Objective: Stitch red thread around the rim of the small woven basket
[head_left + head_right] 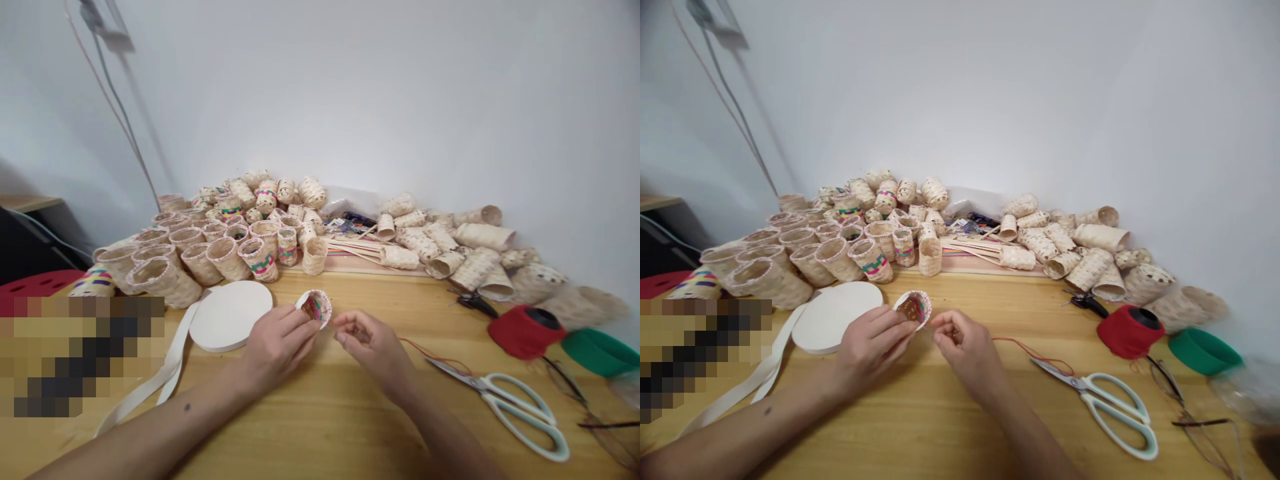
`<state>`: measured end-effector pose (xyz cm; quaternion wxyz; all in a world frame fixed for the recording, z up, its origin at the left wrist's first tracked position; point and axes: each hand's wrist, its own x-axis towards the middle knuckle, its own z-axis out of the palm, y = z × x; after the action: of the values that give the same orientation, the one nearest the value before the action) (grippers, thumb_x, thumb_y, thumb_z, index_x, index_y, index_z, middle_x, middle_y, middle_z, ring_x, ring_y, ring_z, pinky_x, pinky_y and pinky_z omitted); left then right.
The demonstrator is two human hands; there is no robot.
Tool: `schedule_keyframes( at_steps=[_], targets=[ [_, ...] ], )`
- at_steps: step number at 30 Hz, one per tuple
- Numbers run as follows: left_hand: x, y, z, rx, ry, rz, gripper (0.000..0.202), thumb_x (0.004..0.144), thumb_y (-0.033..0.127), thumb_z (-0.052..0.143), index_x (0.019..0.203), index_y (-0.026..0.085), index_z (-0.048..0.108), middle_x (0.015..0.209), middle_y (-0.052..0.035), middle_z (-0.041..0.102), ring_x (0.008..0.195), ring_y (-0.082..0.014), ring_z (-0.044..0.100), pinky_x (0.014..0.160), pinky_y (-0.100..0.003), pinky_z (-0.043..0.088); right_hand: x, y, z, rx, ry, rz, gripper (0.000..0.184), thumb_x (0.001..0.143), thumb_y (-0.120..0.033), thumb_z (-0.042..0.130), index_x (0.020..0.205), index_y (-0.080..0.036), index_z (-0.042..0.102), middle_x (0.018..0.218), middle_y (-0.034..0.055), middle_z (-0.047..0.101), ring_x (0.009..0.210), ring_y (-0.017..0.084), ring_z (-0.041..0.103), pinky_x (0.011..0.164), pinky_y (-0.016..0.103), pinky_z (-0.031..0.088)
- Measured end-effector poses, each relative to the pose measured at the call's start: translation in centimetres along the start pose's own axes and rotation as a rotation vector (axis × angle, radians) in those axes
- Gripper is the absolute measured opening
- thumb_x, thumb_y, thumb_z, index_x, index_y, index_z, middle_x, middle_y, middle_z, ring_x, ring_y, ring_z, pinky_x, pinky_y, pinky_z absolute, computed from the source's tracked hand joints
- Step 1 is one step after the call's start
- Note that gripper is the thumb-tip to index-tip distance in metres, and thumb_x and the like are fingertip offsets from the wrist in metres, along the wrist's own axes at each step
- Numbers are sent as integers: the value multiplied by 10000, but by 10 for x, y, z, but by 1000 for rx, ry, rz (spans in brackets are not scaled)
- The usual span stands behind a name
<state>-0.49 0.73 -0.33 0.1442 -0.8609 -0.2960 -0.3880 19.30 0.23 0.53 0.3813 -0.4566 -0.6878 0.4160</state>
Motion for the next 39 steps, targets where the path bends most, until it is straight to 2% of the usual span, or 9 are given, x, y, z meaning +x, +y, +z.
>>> schedule_keyframes(
  at_steps=[5, 12, 18, 22, 26, 29, 32, 35, 39],
  targets=[
    [1, 3, -2, -78, 9, -48, 107, 847, 86, 557, 918, 138, 620, 772, -64, 648, 676, -150, 536, 603, -263, 416, -1, -1, 7, 32, 82, -72, 92, 766, -188, 534, 849, -199, 498, 674, -37, 569, 609, 112, 540, 573, 220, 428],
    [-3, 9, 2, -103, -4, 13, 142, 842, 80, 560, 954, 149, 614, 799, -60, 663, 692, -158, 540, 605, -265, 428, 0, 2, 13, -3, 92, -131, 187, 812, -148, 520, 992, -193, 539, 685, -38, 602, 630, 115, 571, 620, 225, 461],
    [-9, -4, 5, -46, 12, 102, 151, 847, 89, 567, 975, 150, 617, 856, -67, 683, 752, -176, 599, 672, -299, 472, 0, 3, 3, -387, 231, -352, 168, 870, -184, 565, 1031, -192, 611, 950, 36, 682, 907, 167, 595, 826, 289, 443],
    [-12, -12, 11, -10, 68, 156, 123, 874, 149, 545, 965, 177, 622, 840, -60, 692, 749, -188, 627, 702, -329, 493, 4, 7, -6, -583, 367, -405, 157, 924, -193, 489, 1014, -178, 616, 968, 47, 681, 934, 160, 585, 848, 279, 437],
    [-13, -14, 12, -18, 82, 162, 153, 896, 194, 499, 967, 199, 634, 829, -66, 698, 744, -205, 639, 687, -352, 504, 5, -2, -25, -763, 382, -321, 216, 948, -207, 441, 1072, -177, 616, 1030, 53, 681, 982, 143, 582, 889, 257, 425],
    [-12, -13, 12, -7, 91, 151, 139, 883, 193, 521, 958, 200, 638, 836, -59, 696, 745, -196, 633, 691, -334, 497, -11, -14, -58, -852, 379, -220, 258, 954, -204, 420, 1126, -192, 612, 1124, 64, 659, 1053, 152, 567, 931, 282, 397],
    [-9, -9, 9, -4, 89, 133, 135, 883, 199, 518, 925, 194, 646, 821, -51, 690, 732, -179, 621, 669, -305, 482, -47, -20, -102, -954, 316, -52, 216, 912, -176, 479, 1039, -199, 652, 1093, 59, 674, 1007, 182, 597, 865, 300, 419],
    [-5, -5, 6, -29, 80, 110, 154, 891, 198, 496, 886, 187, 650, 814, -47, 684, 716, -172, 612, 642, -291, 465, -92, -10, -140, -1049, 250, 157, 178, 832, -107, 526, 914, -166, 673, 897, 80, 703, 811, 193, 636, 702, 274, 428],
    [-3, -3, 3, -28, 88, 107, 170, 911, 205, 471, 883, 178, 637, 811, -52, 673, 722, -175, 603, 644, -291, 452, -135, 15, -157, -1088, 174, 329, 224, 695, -29, 586, 858, -167, 656, 822, 74, 694, 746, 201, 630, 627, 252, 394]
  ],
)
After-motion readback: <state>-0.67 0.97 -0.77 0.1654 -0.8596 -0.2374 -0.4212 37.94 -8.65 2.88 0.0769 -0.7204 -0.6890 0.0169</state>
